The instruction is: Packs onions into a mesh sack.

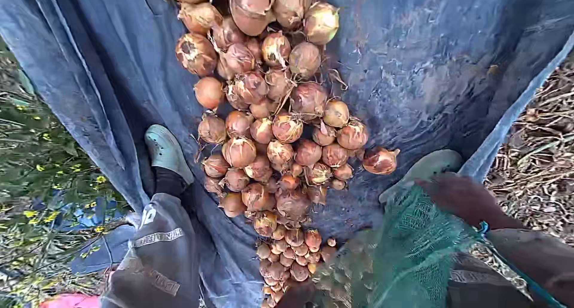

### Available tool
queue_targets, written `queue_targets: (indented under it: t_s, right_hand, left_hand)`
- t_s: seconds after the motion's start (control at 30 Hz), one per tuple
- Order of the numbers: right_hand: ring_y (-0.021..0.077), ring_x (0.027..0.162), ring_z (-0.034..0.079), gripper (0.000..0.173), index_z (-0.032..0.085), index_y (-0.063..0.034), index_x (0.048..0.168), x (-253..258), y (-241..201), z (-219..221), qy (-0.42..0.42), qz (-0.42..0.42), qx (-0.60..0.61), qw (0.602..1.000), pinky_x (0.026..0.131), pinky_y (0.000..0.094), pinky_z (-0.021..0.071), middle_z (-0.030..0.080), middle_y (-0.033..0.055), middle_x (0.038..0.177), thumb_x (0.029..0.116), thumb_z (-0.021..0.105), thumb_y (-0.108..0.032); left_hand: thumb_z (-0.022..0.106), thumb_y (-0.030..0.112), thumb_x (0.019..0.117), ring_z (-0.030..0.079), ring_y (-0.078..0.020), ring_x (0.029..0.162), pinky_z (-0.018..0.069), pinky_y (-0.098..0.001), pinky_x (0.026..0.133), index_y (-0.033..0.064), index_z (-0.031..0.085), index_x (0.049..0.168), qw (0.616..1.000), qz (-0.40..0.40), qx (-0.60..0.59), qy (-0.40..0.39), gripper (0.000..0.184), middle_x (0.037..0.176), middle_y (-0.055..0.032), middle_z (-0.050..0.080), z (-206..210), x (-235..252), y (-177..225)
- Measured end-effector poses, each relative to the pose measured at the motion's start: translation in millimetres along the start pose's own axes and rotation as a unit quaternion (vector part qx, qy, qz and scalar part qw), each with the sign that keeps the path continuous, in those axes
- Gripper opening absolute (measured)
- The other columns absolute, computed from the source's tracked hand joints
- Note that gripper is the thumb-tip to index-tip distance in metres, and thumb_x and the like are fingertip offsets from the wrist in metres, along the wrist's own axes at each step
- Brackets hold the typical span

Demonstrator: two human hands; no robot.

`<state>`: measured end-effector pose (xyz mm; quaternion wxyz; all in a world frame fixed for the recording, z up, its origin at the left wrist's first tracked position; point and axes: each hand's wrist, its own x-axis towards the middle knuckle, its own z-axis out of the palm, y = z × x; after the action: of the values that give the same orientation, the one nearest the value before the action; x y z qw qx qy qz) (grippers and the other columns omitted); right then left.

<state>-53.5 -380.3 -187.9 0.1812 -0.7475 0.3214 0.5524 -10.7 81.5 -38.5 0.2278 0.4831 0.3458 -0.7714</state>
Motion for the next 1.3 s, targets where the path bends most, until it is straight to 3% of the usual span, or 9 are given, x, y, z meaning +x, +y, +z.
queue_targets:
  t_s: [0.2,0.37,0.4,0.43,0.63,0.77,0.93,1.1,1.3]
  right_hand:
    - [0.0453,0.093,0.067,0.02,0.073,0.0003,0.087,81,-40,-12,-0.08,-0.059,-0.051,0.994,0.081,0.0661,0.0506,0.069,0.0246,0.091,0.0972,0.07,-0.017]
    - [0.0387,0.098,0.067,0.021,0.069,0.0058,0.106,78,-61,26,-0.014,-0.118,0.143,0.983,0.089,0.06,0.0514,0.07,0.0241,0.1,0.0876,0.076,-0.001]
    - [0.0369,0.099,0.067,0.027,0.067,0.0063,0.111,75,-64,33,0.007,-0.129,0.193,0.973,0.09,0.0589,0.0514,0.069,0.0239,0.102,0.0863,0.075,-0.002]
    - [0.0338,0.098,0.067,0.031,0.065,0.0062,0.114,73,-67,40,0.031,-0.131,0.234,0.963,0.089,0.0565,0.0521,0.069,0.0227,0.103,0.0858,0.074,-0.005]
    - [0.004,0.099,0.064,0.04,0.056,0.0005,0.127,49,-99,79,0.053,-0.075,0.47,0.878,0.089,0.0236,0.0545,0.065,0.0057,0.109,0.0926,0.062,-0.019]
    - [0.0272,0.113,0.066,0.055,0.058,0.0037,0.132,42,-109,91,0.113,-0.079,0.367,0.92,0.1,0.0494,0.0524,0.067,0.0205,0.121,0.0839,0.075,-0.018]
    - [0.0216,0.117,0.064,0.051,0.057,0.0058,0.134,34,-139,54,0.072,-0.032,0.389,0.918,0.104,0.0382,0.0499,0.067,0.0201,0.124,0.0889,0.076,-0.01]
    - [0.0324,0.103,0.07,0.045,0.066,0.0028,0.121,58,-111,43,0.168,-0.128,0.316,0.925,0.091,0.0567,0.0542,0.071,0.0213,0.108,0.0844,0.076,-0.023]
    - [0.0494,0.104,0.066,0.044,0.063,0.0085,0.12,76,-139,-51,0.194,-0.132,0.204,0.95,0.091,0.0694,0.0491,0.067,0.0316,0.108,0.0849,0.081,-0.011]
  left_hand:
    - [0.057,0.032,0.1051,0.07,-0.023,0.103,0.0582,-0.0454,0.092,0.0018,0.063,0.127,0.981,-0.01,-0.191,0.024,0.037,0.112,-0.0137,0.072,-157,112,-48]
    - [0.049,0.022,0.1098,0.046,-0.0303,0.143,0.0353,-0.0446,0.12,-0.0013,0.046,0.149,0.954,-0.14,0.188,0.186,0.046,0.153,-0.0186,0.049,-162,103,45]
    - [0.056,0.024,0.1039,0.069,-0.0422,0.108,0.0543,-0.0551,0.094,-0.009,0.069,0.118,0.904,0.029,0.269,0.33,0.038,0.115,-0.0291,0.071,-179,127,1]
    - [0.056,0.03,0.1042,0.069,-0.0427,0.105,0.0534,-0.0583,0.094,-0.0064,0.071,0.114,0.899,0.048,0.285,0.331,0.04,0.109,-0.0282,0.071,-210,146,-9]
    - [0.066,0.055,0.0935,0.063,-0.0378,0.124,0.0481,-0.0581,0.106,0.0071,0.067,0.131,0.856,-0.065,0.343,0.381,0.061,0.127,-0.0203,0.069,-274,114,50]
    - [0.07,0.03,0.0934,0.058,-0.0419,0.128,0.0463,-0.0595,0.107,-0.0018,0.063,0.131,0.818,-0.098,0.406,0.396,0.05,0.132,-0.0266,0.063,-320,54,142]
    - [0.063,0.028,0.1005,0.064,-0.0462,0.116,0.0486,-0.0649,0.1,-0.0006,0.072,0.111,0.771,-0.041,0.423,0.474,0.032,0.116,-0.028,0.069,-342,13,234]
    - [0.067,0.033,0.0984,0.068,-0.0458,0.103,0.0498,-0.0679,0.092,0.0005,0.075,0.096,0.762,0.041,0.426,0.486,0.034,0.1,-0.0251,0.073,-349,10,253]
    - [0.067,0.038,0.0982,0.067,-0.0461,0.109,0.0494,-0.0668,0.096,-0.0005,0.073,0.107,0.78,0.062,0.398,0.478,0.04,0.108,-0.0264,0.072,-360,4,265]
